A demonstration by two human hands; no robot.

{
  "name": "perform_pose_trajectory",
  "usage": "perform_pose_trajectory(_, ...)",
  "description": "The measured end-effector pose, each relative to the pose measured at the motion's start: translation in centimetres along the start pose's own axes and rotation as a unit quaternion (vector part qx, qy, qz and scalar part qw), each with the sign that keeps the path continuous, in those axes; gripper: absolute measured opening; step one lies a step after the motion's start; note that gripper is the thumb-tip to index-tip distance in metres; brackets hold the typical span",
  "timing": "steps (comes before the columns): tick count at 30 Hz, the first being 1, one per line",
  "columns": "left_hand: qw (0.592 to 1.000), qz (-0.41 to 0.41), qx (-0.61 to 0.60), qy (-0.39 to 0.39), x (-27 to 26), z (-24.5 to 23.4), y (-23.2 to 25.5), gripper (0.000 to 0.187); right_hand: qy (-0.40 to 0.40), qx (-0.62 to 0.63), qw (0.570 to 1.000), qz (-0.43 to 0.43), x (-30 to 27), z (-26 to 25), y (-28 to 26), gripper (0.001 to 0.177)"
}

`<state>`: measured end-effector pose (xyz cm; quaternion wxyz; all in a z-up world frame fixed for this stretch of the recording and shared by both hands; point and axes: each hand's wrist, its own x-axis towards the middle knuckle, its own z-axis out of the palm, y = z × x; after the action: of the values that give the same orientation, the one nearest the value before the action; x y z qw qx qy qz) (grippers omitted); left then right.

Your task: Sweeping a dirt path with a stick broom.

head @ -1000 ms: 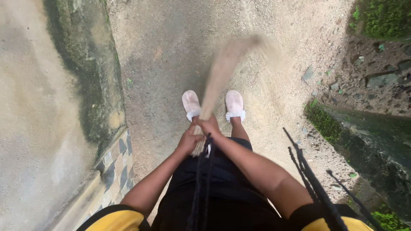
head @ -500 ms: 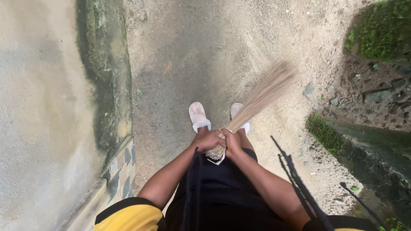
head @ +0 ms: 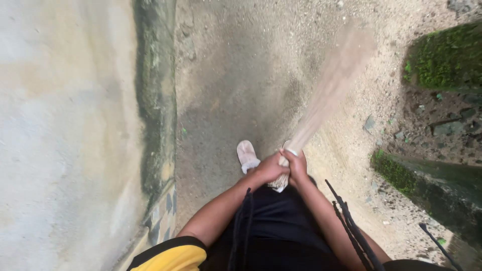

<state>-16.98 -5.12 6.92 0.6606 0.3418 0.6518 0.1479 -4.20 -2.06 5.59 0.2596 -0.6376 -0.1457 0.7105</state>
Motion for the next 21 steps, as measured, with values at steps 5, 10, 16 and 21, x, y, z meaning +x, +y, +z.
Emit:
perform_pose_trajectory(5,0.987,-0.029,0.137,-0.081,5.5,1.1,-3.9,0.072,0.020,0.105,0.986,0.129,5.1,-2.7,4.3,0.025)
perform_pose_trajectory(10,0.998,-0.054,0.018,0.032,10.7,0.9,-3.6,0.078,-0.054,-0.040,0.984,0.162,11.4,0.0,-2.0,0.033)
perform_pose_trajectory(16,0.976,0.017,-0.175,0.131,12.1,3.8,7.7,0.068,-0.117,-0.123,0.985,-0.028,13.5,-2.4,-12.2,0.045)
perform_pose_trajectory(21,0.997,-0.030,-0.066,-0.037,14.0,5.7,11.4,0.080,0.019,-0.001,1.000,-0.020,11.5,-8.3,-12.3,0.046)
